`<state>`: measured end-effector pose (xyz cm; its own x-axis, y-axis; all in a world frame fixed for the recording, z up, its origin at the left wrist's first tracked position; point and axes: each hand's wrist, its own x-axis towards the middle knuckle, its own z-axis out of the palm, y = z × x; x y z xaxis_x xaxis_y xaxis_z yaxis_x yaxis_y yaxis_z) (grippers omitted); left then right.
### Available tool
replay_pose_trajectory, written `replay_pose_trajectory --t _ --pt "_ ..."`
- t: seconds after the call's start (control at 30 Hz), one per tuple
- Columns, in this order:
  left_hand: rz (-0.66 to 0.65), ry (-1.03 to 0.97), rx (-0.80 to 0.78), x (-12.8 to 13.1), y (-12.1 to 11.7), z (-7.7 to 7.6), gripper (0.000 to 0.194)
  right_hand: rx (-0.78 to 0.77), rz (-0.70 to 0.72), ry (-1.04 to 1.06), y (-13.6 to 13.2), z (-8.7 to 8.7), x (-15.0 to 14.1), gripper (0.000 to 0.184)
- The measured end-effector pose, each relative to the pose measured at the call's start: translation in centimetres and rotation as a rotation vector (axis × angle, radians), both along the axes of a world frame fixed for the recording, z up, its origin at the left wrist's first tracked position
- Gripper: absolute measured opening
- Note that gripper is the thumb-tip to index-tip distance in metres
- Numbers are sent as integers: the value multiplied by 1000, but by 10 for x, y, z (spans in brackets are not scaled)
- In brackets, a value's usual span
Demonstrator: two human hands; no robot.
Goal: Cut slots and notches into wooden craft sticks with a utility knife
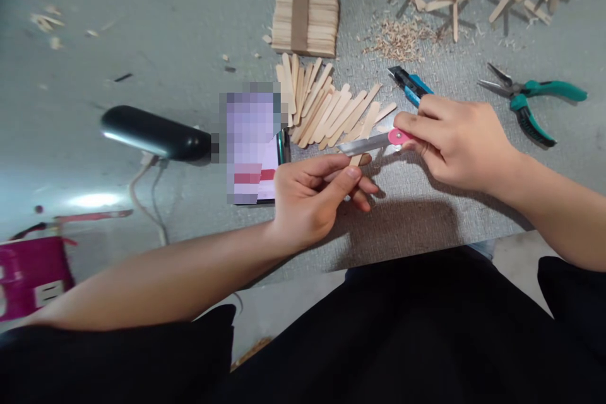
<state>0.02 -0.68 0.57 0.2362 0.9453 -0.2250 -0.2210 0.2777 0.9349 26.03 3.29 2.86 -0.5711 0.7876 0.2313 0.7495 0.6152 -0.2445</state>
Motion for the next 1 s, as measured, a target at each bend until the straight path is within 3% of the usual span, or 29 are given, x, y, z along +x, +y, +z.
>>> replay_pose_trajectory --t 0.33,0.7,0.87,1.0 --pt "-4 47 -21 -1 3 -3 43 -64 -55 -63 3 8 2 37" --pt "0 -1 -36 0 9 0 26 72 -34 -21 6 9 6 36" --pt "-11 24 -49 0 9 0 30 34 -36 8 6 6 7 31" --pt "-7 35 -35 2 7 3 25 -33 92 46 -2 0 1 30"
